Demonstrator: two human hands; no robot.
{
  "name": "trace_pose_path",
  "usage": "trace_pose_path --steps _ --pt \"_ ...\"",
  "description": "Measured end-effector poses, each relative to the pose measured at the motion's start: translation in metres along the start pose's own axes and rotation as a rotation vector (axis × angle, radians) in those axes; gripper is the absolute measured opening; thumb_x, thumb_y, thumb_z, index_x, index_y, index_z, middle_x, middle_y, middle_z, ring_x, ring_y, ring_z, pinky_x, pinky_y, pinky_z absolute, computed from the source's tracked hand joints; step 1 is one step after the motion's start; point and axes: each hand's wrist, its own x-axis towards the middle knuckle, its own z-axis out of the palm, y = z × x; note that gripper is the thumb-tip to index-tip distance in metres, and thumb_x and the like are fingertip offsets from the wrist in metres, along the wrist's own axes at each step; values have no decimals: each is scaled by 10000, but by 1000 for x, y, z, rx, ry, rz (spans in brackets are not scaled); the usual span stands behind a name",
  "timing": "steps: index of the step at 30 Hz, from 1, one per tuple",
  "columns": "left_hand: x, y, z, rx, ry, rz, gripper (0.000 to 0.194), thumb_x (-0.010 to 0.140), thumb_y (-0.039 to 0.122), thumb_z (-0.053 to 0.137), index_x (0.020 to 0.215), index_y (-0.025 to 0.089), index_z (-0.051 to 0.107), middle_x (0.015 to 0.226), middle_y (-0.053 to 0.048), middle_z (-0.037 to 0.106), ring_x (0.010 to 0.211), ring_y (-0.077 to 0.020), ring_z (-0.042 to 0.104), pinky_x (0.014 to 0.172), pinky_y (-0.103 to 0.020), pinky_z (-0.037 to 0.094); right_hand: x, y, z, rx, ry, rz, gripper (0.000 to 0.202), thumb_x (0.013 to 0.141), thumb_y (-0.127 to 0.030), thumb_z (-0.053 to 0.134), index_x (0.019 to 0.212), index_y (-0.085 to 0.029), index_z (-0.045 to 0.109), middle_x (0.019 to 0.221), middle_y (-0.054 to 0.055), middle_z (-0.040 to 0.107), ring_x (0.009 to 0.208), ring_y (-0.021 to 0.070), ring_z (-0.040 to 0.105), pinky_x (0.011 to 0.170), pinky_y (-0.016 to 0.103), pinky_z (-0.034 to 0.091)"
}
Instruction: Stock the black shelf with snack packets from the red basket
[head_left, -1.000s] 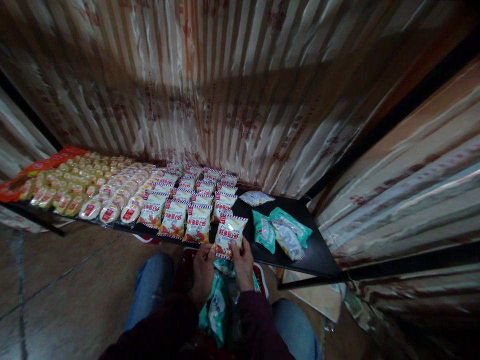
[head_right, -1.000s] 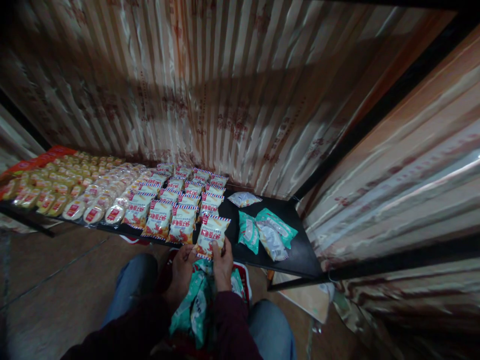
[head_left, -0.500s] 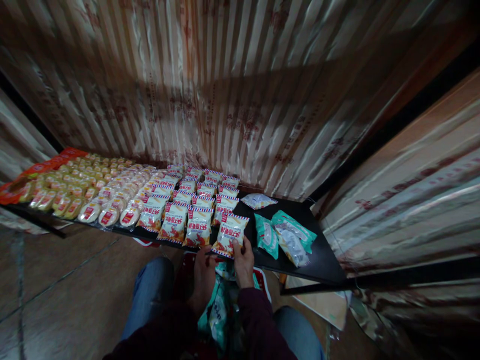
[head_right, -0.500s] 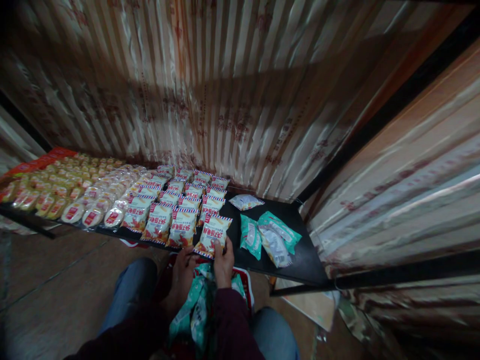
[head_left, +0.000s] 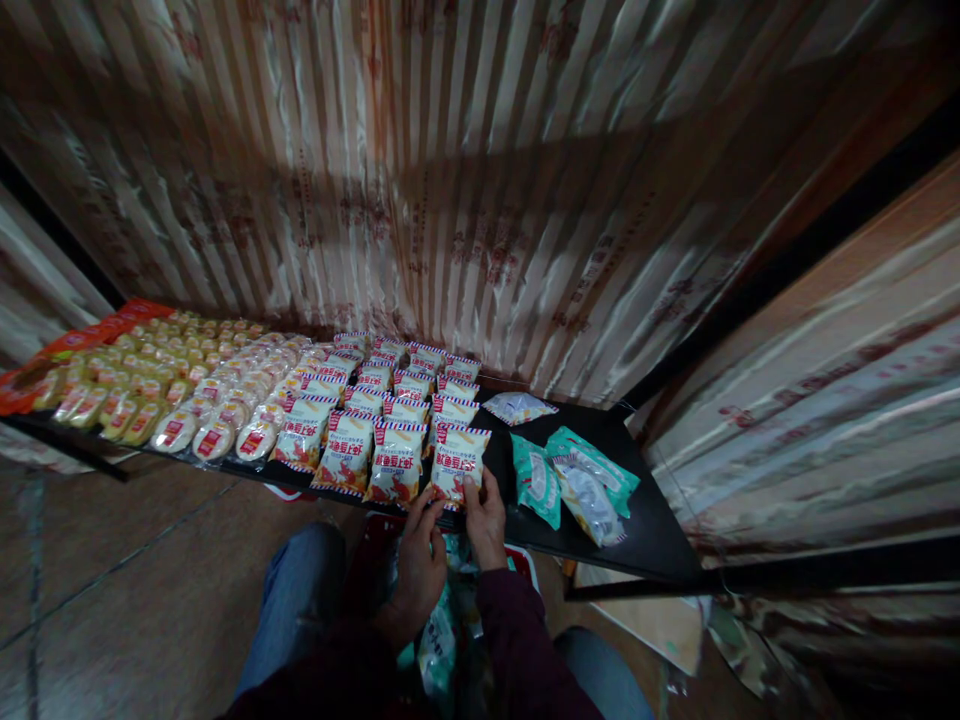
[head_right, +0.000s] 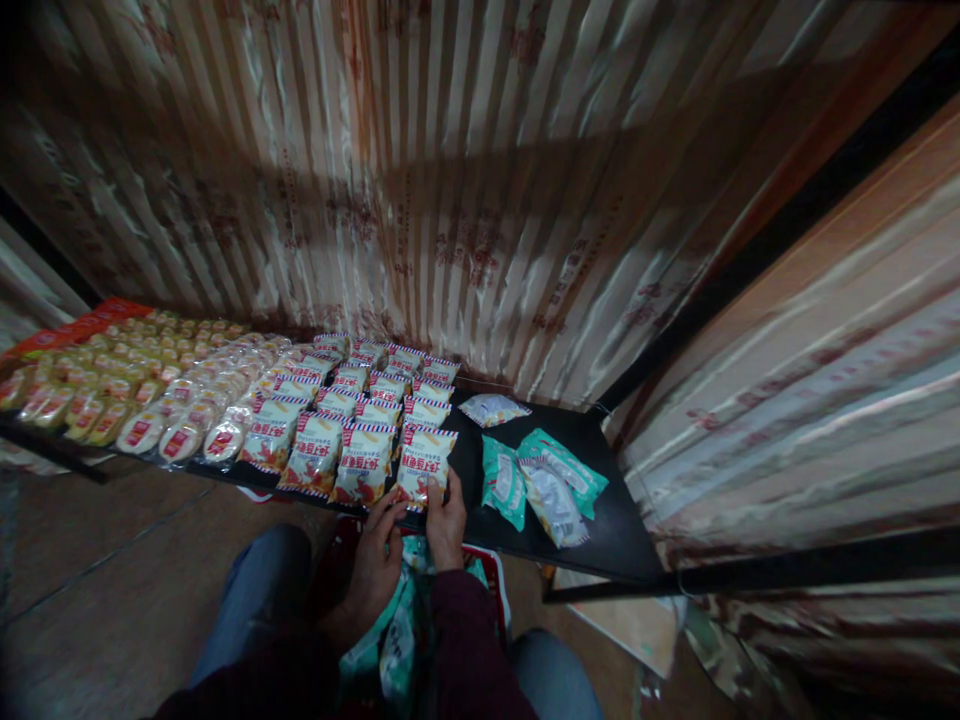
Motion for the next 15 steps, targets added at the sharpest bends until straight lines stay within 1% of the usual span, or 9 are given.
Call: trace_pose_path --steps 3,6,8,12,15 --pt "2 -1 1 7 -8 -24 446 797 43 372 1156 184 596 1335 -110 514 1274 -208 466 1066 -422 410 1 -3 0 -40 -16 -28 620 774 -534 543 1250 -138 536 1080 105 687 947 237 640 841 369 497" --pt "4 -5 2 4 -23 -26 450 787 40 373 1150 184 596 1333 -107 517 1266 -203 474 1062 -414 414 2 -4 0 -134 -39 -31 621 795 -556 494 1255 -141 536 1066 110 689 943 247 637 837 378 491" --pt "4 -8 2 15 -26 -24 446 780 37 370 1137 172 599 1330 -116 521 1254 -207 485 1055 -419 421 3 -4 0 -228 -27 -55 622 805 -571 458 1231 -130 560 1093 135 672 988 264 618 877 397 469" --pt "3 -14 4 51 -18 -25 413 791 50 367 1110 158 607 1290 -129 548 1221 -213 515 1031 -420 444 5 -2 1 -363 19 -173 614 824 -571 419 1173 -100 601 1137 184 627 1078 287 562 959 430 417" --pt "2 -16 4 91 -22 22 430 800 50 359 1139 167 596 1309 -123 533 1249 -208 491 1043 -421 433 6 0 2 -381 52 -230 641 817 -571 443 1228 -94 560 1218 193 587 1147 291 519 1006 452 380"
